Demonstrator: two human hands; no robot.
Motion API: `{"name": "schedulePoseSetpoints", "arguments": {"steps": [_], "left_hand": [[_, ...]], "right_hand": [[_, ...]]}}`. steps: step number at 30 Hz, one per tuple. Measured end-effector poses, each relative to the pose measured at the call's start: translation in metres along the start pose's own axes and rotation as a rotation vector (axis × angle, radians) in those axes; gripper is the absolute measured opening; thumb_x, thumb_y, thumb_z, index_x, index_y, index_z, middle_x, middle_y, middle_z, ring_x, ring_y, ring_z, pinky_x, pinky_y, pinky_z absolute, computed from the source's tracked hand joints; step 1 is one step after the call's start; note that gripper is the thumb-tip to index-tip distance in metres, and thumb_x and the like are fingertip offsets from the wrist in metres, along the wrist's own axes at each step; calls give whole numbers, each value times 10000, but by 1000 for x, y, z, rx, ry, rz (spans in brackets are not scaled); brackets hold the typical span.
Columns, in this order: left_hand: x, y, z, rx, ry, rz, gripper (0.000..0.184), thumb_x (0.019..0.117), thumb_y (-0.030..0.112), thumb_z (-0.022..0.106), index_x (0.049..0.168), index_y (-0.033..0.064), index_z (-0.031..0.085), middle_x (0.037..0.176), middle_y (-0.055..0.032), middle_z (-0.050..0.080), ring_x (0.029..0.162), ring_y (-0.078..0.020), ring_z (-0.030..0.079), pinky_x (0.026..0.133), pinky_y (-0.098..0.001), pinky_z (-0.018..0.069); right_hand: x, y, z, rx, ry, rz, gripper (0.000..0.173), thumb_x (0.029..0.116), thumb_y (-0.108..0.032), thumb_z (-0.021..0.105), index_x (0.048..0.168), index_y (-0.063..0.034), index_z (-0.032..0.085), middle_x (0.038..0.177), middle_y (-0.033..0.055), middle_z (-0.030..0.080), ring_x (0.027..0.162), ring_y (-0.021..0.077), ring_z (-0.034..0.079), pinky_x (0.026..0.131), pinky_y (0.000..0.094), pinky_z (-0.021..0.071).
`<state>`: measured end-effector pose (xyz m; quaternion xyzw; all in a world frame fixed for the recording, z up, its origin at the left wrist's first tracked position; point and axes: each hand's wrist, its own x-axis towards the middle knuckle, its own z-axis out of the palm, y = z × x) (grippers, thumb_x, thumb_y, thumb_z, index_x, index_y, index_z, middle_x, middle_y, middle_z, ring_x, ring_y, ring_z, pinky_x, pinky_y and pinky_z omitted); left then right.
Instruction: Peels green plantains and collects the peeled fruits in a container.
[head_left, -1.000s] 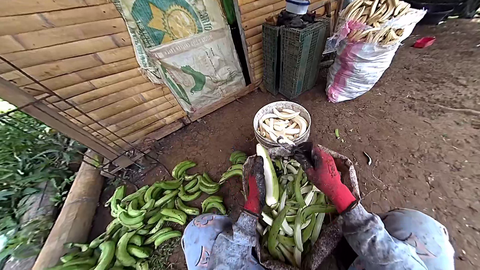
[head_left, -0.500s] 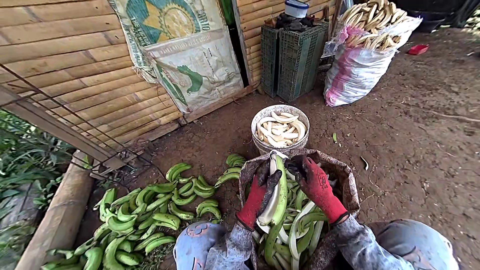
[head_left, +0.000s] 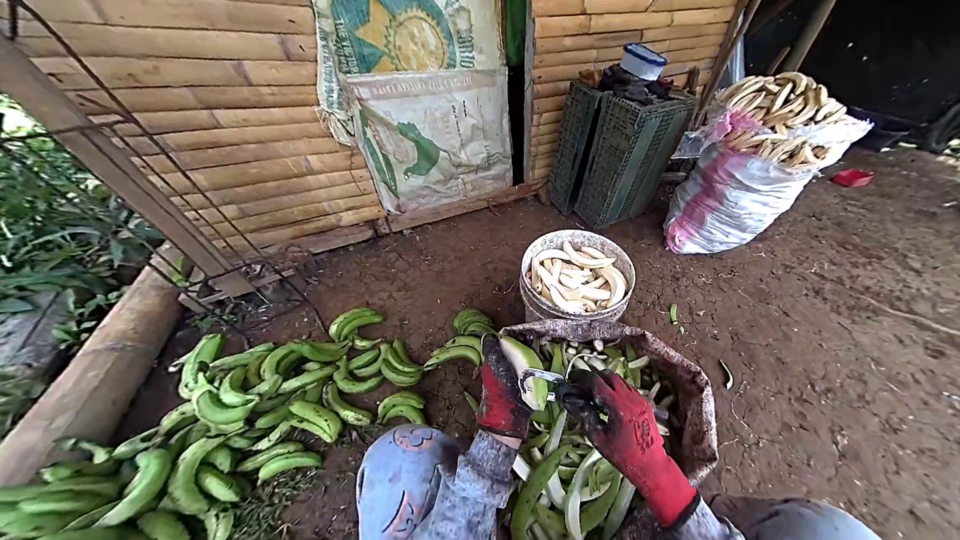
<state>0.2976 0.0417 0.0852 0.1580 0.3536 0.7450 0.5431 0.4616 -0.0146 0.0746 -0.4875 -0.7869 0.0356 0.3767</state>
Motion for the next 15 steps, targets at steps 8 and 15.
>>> {"name": "schedulePoseSetpoints", "arguments": {"steps": [8, 15], "left_hand": [[-18, 6, 5, 722, -241, 157, 415, 1121, 166, 286, 1334, -110, 511, 1162, -182, 621, 1039, -137, 613, 954, -267, 498], [-46, 6, 2, 738, -586, -191, 391, 1119, 208, 275, 1249, -18, 565, 938, -90, 689, 774, -110, 674, 704, -247, 580]], "right_hand": [[16, 14, 0, -43, 46, 57, 361, 863, -215, 654, 1155, -25, 746, 1056, 227, 724, 968, 434, 713, 792, 567, 572], [40, 52, -18, 50, -106, 471, 362, 989, -185, 590, 1313, -35, 645, 1177, 195, 705, 1090, 350, 690, 963, 543, 523]]}}
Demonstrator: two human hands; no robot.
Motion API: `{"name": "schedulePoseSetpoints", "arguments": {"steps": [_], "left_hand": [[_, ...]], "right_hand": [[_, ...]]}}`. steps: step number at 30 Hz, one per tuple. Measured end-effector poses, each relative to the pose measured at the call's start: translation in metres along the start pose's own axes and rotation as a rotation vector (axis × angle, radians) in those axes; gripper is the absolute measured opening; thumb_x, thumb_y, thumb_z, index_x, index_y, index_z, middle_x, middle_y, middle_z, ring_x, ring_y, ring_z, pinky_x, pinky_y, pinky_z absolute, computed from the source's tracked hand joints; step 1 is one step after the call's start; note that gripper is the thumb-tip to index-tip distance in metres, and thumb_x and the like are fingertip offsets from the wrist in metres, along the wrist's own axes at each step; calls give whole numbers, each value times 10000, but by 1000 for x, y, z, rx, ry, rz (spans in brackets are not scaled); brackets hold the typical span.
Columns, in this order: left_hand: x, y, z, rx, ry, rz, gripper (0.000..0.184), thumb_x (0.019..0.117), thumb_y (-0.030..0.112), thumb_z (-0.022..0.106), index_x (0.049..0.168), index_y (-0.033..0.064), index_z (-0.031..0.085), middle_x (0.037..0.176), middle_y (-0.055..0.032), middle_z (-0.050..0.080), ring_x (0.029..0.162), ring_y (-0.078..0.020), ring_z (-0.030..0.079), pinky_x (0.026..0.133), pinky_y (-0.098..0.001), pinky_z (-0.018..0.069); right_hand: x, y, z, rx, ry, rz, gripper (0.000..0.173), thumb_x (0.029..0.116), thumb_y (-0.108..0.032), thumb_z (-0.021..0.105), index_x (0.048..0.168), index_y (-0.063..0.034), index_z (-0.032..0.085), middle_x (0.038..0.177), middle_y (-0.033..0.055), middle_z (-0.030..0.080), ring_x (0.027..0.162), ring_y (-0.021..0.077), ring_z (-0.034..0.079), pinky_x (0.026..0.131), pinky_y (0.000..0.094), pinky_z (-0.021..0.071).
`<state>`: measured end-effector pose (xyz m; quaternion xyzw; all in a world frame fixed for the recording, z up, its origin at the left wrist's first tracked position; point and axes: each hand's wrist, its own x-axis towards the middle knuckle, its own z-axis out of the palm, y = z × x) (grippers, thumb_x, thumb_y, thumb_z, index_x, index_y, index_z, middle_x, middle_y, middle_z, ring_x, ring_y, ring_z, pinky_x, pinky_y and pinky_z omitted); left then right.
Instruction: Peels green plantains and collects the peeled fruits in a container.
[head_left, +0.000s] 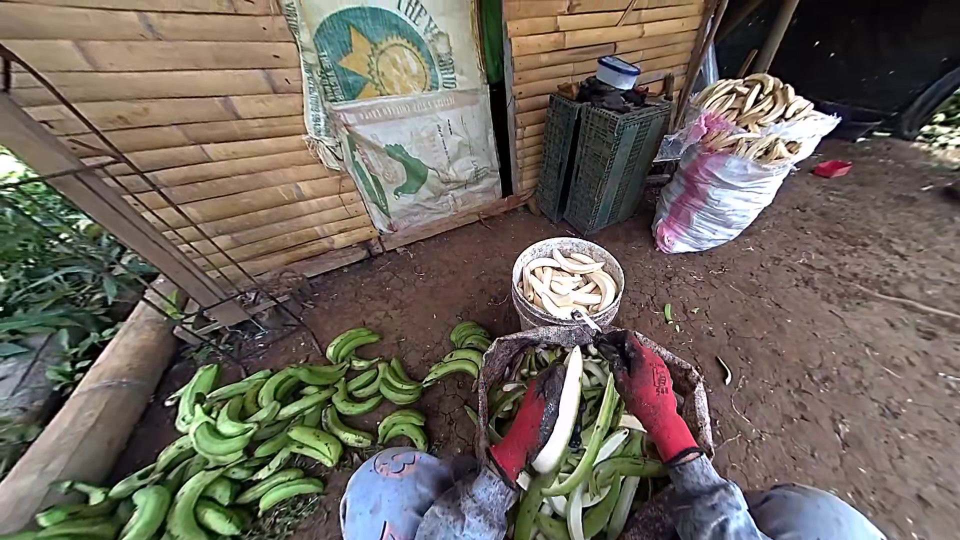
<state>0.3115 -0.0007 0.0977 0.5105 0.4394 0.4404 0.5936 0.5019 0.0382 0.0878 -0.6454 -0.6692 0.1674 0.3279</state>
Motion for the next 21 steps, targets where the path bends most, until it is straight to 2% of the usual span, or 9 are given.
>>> {"name": "schedulePoseSetpoints", "arguments": {"steps": [2, 5, 9, 11, 14, 16, 18, 20, 21], "left_hand": [[14, -15, -14, -454, -11, -5, 474, 1108, 304, 178, 1054, 36, 565, 731, -42, 624, 573, -117, 609, 520, -259, 546], [28, -17, -34, -918, 88, 42, 603, 1107, 412, 129, 1021, 37, 593, 737, -71, 649, 593, -149, 646, 546, -274, 577], [31, -16, -37, -1092, 37, -46, 630, 1081, 516, 146, 1020, 45, 559, 702, -77, 590, 531, -187, 608, 484, -308, 554], [31, -13, -32, -886, 157, 11, 536, 1113, 396, 171, 1082, 44, 573, 735, -59, 609, 556, -142, 615, 501, -265, 553], [14, -9, -16, -351, 306, 130, 343, 1106, 171, 283, 1259, 6, 542, 925, -41, 645, 766, -65, 631, 700, -215, 556], [2, -5, -9, -103, 286, 78, 342, 1108, 130, 323, 1332, -56, 503, 1028, -77, 628, 862, -62, 611, 802, -223, 531], [-4, 2, -1, 112, 279, -12, 327, 1108, 132, 359, 1302, -70, 529, 1001, -93, 649, 828, -62, 629, 771, -211, 539], [-6, 5, -7, 180, 211, -51, 408, 1106, 128, 378, 1427, -112, 455, 1219, -196, 641, 1024, -141, 635, 950, -273, 502], [0, 0, -9, 95, 235, -49, 359, 1105, 163, 397, 1358, -65, 509, 1027, -118, 663, 819, -100, 647, 760, -244, 557]], "right_hand": [[-15, 3, 3, 120, 106, -262, 350, 937, -252, 649, 1210, -42, 715, 1089, 148, 738, 982, 284, 723, 872, 488, 581], [-36, 0, 5, 188, 34, -653, 338, 957, -442, 661, 1129, -168, 756, 1042, 33, 758, 960, 159, 716, 842, 364, 593], [-41, -1, 15, 30, 89, -767, 316, 960, -453, 613, 1116, -219, 756, 1000, 40, 750, 951, 215, 716, 824, 405, 586], [-42, -8, 18, -43, 139, -712, 317, 915, -389, 629, 1093, -171, 775, 972, 88, 750, 903, 285, 728, 768, 455, 592], [-34, -19, 23, -74, 109, -505, 342, 875, -278, 662, 1131, -73, 762, 1025, 179, 742, 932, 384, 729, 763, 531, 588], [-23, -23, 20, -47, -1, -241, 378, 909, -171, 660, 1245, -1, 691, 1128, 251, 702, 1006, 432, 702, 837, 578, 559], [-9, -20, 15, -79, -87, 22, 415, 965, -153, 616, 1348, 9, 618, 1222, 263, 672, 1104, 427, 675, 941, 579, 518], [3, -6, 12, -41, -96, 165, 406, 1001, -169, 586, 1375, -13, 591, 1260, 226, 668, 1172, 373, 656, 1023, 543, 486], [3, 3, 12, 28, -37, 135, 387, 996, -174, 594, 1347, -12, 615, 1232, 206, 688, 1155, 341, 668, 1030, 518, 494]]}}
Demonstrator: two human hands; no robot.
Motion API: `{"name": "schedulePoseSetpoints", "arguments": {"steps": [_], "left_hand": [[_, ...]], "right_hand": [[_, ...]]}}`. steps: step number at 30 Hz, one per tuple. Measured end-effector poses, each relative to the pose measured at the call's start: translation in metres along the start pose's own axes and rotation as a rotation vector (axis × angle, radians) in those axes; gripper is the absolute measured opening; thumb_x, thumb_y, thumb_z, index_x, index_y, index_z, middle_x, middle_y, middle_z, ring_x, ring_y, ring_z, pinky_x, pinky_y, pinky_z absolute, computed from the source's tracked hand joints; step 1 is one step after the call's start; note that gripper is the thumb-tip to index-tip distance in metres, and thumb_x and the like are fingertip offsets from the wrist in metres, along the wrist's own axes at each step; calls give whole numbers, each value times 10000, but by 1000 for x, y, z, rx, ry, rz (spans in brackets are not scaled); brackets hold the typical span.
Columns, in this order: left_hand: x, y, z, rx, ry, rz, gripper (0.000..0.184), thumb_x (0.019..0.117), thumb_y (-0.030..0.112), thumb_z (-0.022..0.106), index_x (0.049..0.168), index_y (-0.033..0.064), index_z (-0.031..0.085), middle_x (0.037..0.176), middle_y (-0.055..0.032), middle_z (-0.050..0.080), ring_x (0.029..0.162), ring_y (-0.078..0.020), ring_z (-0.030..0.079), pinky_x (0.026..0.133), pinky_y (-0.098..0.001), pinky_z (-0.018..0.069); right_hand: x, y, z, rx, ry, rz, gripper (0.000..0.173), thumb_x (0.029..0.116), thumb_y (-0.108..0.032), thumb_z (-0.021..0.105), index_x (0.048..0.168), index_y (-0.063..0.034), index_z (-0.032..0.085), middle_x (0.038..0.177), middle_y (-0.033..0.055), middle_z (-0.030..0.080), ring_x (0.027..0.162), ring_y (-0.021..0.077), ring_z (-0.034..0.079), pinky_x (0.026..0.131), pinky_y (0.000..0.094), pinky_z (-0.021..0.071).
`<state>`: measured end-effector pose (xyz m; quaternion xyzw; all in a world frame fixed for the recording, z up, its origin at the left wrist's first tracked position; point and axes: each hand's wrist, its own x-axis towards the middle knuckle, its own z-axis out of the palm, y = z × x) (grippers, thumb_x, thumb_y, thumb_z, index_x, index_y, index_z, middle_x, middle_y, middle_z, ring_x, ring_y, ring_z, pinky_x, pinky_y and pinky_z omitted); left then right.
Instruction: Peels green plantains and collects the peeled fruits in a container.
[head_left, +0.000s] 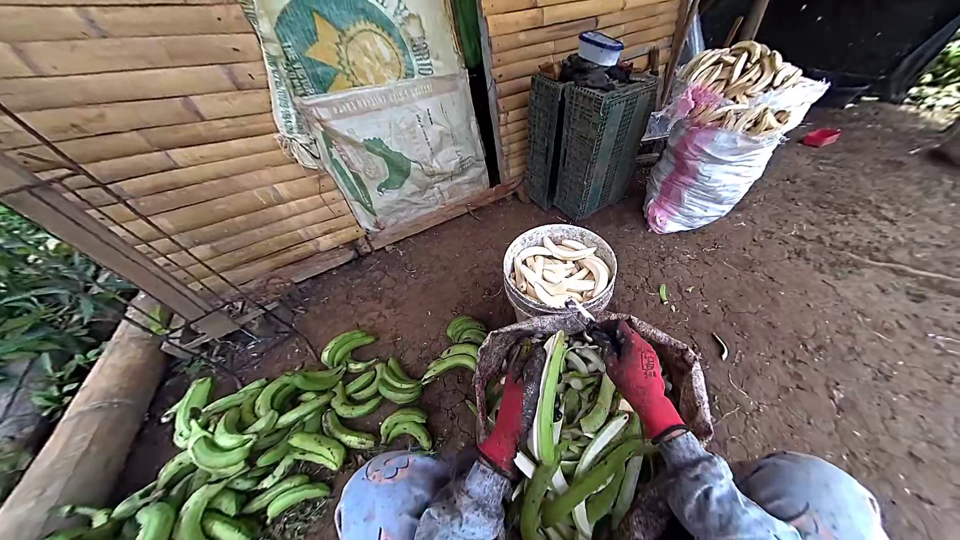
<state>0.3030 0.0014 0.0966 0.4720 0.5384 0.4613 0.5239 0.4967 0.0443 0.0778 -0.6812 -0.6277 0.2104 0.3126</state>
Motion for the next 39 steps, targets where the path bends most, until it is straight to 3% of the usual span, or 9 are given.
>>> {"name": "schedulePoseSetpoints", "arguments": {"steps": [3, 7, 10, 12, 19, 25, 28, 32, 39], "left_hand": [[28, -15, -13, -268, -10, 18, 257, 1066, 206, 477, 1170, 6, 602, 753, -68, 640, 560, -123, 600, 511, -277, 543], [44, -13, -28, 297, 85, 128, 507, 945, 231, 710, 1378, -1, 584, 1296, -157, 654, 1191, -184, 624, 1063, -367, 481], [45, -19, -29, -318, 3, 36, 279, 1099, 186, 384, 1159, 23, 603, 788, -53, 644, 607, -101, 616, 549, -244, 553], [42, -22, -31, -645, -139, -8, 434, 1112, 255, 235, 1165, 26, 600, 700, -49, 619, 513, -115, 580, 464, -254, 527], [9, -22, -21, -248, -185, 74, 338, 1094, 159, 369, 1294, -26, 568, 1061, -69, 684, 912, -73, 656, 852, -238, 554], [26, -25, -19, -318, 210, 150, 384, 1113, 201, 364, 1391, -12, 524, 1208, -113, 648, 1030, -117, 645, 915, -291, 546], [14, -20, -5, -436, 177, 187, 390, 1103, 177, 292, 1381, -26, 474, 1148, -90, 633, 1006, -85, 629, 895, -266, 543], [28, -22, -7, -363, 339, 129, 509, 1119, 234, 318, 1555, -29, 306, 1550, -220, 405, 1393, -233, 455, 1151, -369, 398], [25, 5, -18, -496, 409, 175, 454, 1115, 214, 311, 1485, -32, 405, 1336, -211, 570, 1093, -214, 658, 925, -352, 570]], "right_hand": [[-12, 9, -1, 246, 74, -379, 326, 961, -288, 662, 1182, -57, 722, 1066, 82, 745, 962, 157, 713, 891, 358, 583], [-37, 6, -9, 230, -92, -675, 354, 957, -408, 679, 1161, -126, 747, 1041, 54, 750, 917, 133, 713, 820, 336, 593], [-43, 11, -11, 219, -189, -754, 333, 959, -442, 689, 1121, -158, 752, 1027, 15, 754, 941, 108, 710, 836, 321, 594], [-45, 8, -7, 159, -194, -811, 318, 960, -454, 672, 1103, -185, 762, 1049, 4, 763, 988, 137, 716, 856, 364, 592], [-24, -1, 7, -76, 120, -272, 434, 869, -97, 679, 1270, 65, 646, 1184, 302, 672, 1036, 470, 690, 852, 606, 551], [-33, -9, 7, 282, 16, -305, 554, 862, -471, 754, 1223, -60, 664, 958, 17, 707, 818, 82, 651, 755, 304, 563], [-56, -33, 30, 185, -234, -298, 723, 818, -377, 803, 1436, -85, 567, 1079, 83, 744, 898, 212, 718, 828, 456, 597], [-22, -38, 41, 132, -186, -197, 510, 888, -302, 713, 1332, -65, 638, 952, 117, 737, 828, 261, 713, 780, 511, 573], [137, -89, 52, -181, -202, -161, 430, 945, -362, 742, 1255, -77, 653, 993, 214, 712, 917, 407, 687, 851, 654, 501]]}}
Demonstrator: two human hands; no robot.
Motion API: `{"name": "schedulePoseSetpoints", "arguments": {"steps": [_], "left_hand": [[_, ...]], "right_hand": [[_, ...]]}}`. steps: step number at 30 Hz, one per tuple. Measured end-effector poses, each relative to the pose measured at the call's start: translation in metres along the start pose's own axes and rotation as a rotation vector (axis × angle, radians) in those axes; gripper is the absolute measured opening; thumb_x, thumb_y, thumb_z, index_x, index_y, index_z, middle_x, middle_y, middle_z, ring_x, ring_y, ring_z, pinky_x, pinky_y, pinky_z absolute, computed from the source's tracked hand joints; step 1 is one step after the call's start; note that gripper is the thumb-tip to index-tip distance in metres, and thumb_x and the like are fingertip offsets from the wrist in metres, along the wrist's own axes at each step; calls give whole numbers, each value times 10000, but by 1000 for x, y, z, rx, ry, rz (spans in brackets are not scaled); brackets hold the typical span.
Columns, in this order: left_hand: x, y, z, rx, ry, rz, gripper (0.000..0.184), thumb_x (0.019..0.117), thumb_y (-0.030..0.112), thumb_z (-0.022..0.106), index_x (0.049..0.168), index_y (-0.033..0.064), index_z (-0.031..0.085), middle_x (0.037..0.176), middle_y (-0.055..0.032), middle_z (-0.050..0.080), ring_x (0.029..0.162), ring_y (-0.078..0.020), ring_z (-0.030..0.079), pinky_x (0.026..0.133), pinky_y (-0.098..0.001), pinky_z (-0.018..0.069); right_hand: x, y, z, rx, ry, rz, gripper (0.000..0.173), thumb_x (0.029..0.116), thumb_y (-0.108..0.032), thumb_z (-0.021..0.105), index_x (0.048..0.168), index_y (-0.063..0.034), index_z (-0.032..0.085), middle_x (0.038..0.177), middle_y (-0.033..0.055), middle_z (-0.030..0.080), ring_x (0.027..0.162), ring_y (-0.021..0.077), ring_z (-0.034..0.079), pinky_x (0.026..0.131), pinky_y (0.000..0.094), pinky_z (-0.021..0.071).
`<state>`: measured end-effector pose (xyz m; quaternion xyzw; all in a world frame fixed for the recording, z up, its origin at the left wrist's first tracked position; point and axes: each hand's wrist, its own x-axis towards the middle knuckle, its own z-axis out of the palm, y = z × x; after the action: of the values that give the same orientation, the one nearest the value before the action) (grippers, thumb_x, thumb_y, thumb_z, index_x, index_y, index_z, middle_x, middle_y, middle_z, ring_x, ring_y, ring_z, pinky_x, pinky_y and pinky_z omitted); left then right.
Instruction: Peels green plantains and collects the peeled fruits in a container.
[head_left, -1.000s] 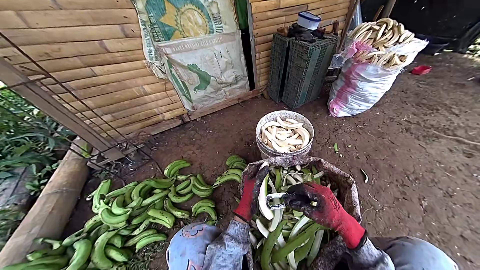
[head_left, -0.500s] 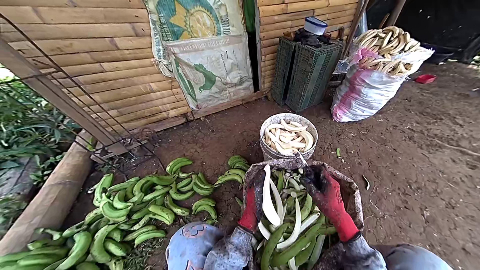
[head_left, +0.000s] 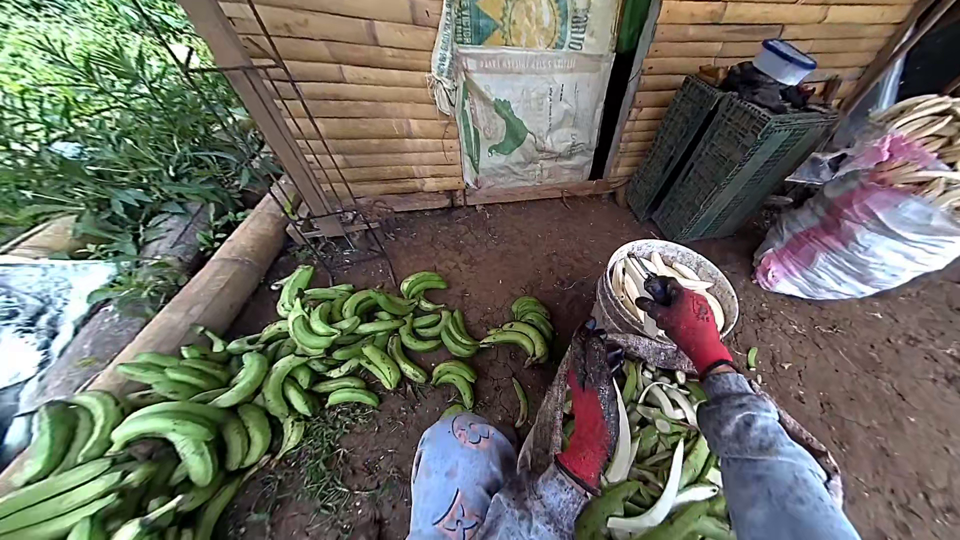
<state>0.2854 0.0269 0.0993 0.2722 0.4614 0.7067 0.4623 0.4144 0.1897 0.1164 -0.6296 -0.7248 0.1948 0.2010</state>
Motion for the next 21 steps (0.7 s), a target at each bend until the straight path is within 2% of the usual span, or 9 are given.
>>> {"name": "schedulePoseSetpoints", "arguments": {"steps": [2, 5, 8, 10, 12, 14, 17, 19, 21], "left_hand": [[0, 11, -6, 12, 10, 90, 445, 1102, 173, 335, 1476, -58, 403, 1322, -210, 573, 1103, -180, 643, 948, -323, 557], [-2, 63, -38, 20, -65, 279, 431, 1082, 130, 360, 1457, -77, 413, 1304, -177, 586, 1098, -159, 657, 965, -320, 565], [-2, 139, -113, 268, -178, 558, 443, 1061, 182, 427, 1463, 4, 484, 1356, -119, 617, 1143, -190, 658, 979, -366, 563], [14, 156, -179, 401, 8, 637, 407, 1064, 163, 401, 1428, 32, 526, 1307, -88, 648, 1074, -183, 685, 932, -375, 593], [48, 129, -255, 595, 340, 476, 406, 1068, 197, 460, 1455, 80, 499, 1279, -84, 642, 1007, -155, 688, 881, -356, 593], [90, 70, -339, 873, 517, 90, 528, 1039, 291, 582, 1496, 59, 458, 1358, -198, 604, 1171, -289, 637, 1017, -479, 505], [136, -15, -420, 1226, 412, -535, 682, 1005, 396, 603, 1499, -32, 407, 1447, -295, 513, 1367, -422, 497, 1128, -600, 384], [152, -48, -440, 1351, 332, -747, 644, 1010, 383, 586, 1458, -61, 457, 1468, -285, 504, 1389, -412, 481, 1131, -595, 387], [166, -72, -450, 1414, 277, -822, 593, 1009, 331, 603, 1429, -72, 492, 1490, -278, 484, 1407, -398, 463, 1144, -575, 379]], "right_hand": [[35, 8, 19, -53, -28, -19, 441, 947, -374, 729, 1263, -77, 652, 1026, 227, 709, 944, 424, 683, 862, 679, 493], [46, 12, 51, -208, -164, 26, 502, 992, -375, 640, 1350, -27, 596, 1235, 288, 659, 1189, 470, 620, 992, 687, 440], [35, 20, 64, -214, -148, -6, 528, 1004, -363, 627, 1402, -21, 569, 1319, 303, 618, 1238, 488, 589, 1013, 699, 419], [27, 26, 63, -196, -90, -63, 534, 983, -336, 659, 1416, -36, 566, 1364, 302, 590, 1222, 501, 593, 994, 715, 429], [10, 29, 61, -144, 5, -111, 554, 968, -315, 693, 1410, -6, 568, 1356, 329, 584, 1212, 526, 588, 990, 733, 417], [-14, 30, 58, -91, 71, -140, 550, 962, -266, 705, 1421, 3, 563, 1337, 340, 592, 1203, 544, 586, 994, 741, 409], [-51, 34, 52, -61, 126, -217, 575, 916, -277, 711, 1391, 23, 587, 1247, 347, 637, 1116, 547, 628, 940, 736, 440], [-75, 32, 45, -55, 106, -237, 605, 911, -300, 704, 1388, 50, 578, 1241, 350, 638, 1105, 532, 638, 948, 703, 458], [-91, 28, 40, -55, 74, -233, 616, 921, -308, 705, 1385, 74, 569, 1231, 349, 641, 1090, 510, 647, 949, 671, 475]]}}
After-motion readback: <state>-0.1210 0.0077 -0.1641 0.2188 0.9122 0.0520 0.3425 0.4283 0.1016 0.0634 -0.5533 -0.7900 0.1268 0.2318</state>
